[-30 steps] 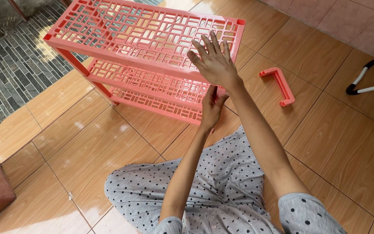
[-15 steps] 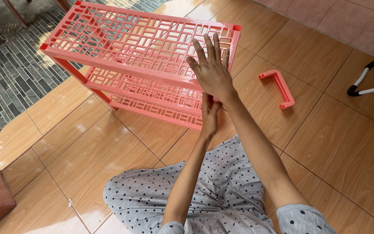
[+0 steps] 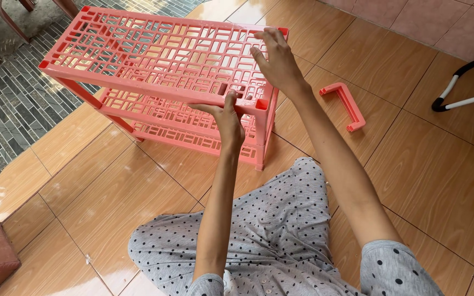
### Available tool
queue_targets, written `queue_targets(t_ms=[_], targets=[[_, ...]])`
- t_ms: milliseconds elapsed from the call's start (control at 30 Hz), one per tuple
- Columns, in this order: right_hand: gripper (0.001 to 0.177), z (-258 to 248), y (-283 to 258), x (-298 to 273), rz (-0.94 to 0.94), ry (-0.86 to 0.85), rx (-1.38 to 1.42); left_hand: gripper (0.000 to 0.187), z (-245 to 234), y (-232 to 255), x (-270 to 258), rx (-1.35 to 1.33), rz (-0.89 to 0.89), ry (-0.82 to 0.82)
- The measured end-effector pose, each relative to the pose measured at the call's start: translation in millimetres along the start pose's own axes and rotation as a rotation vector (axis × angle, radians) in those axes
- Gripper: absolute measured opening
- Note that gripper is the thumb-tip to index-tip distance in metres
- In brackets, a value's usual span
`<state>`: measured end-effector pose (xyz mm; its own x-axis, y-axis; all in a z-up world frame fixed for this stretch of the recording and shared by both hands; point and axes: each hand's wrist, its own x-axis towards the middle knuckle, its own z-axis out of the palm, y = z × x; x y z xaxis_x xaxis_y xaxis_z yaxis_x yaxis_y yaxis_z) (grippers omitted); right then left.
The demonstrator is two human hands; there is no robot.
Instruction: The person assembles a pink plastic two-tier rack by inserting vertical legs into the bottom shelf, placing the top shelf onto the legs, and attaching side handles. The person sits on the floor and uses both hands to align and secure the components.
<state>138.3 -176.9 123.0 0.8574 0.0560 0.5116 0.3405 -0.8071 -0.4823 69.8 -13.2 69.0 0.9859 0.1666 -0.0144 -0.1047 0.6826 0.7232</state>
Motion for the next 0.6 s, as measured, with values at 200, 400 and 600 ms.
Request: queue_targets(t_ms=[200, 400, 600], targets=[[0.065, 1, 50, 24, 0.192, -0.236, -0.258, 0.127, 1, 7, -4, -0.004, -0.065, 0.003], [0.060, -16, 63, 15, 0.291, -0.294, -0.366, 0.126, -7, -7, 9, -0.011, -0.034, -0.071], [0.066, -39, 62, -6, 0.271, -0.205, -0.509, 0.123, -29, 3, 51, 0.088, -0.135, -0.172]])
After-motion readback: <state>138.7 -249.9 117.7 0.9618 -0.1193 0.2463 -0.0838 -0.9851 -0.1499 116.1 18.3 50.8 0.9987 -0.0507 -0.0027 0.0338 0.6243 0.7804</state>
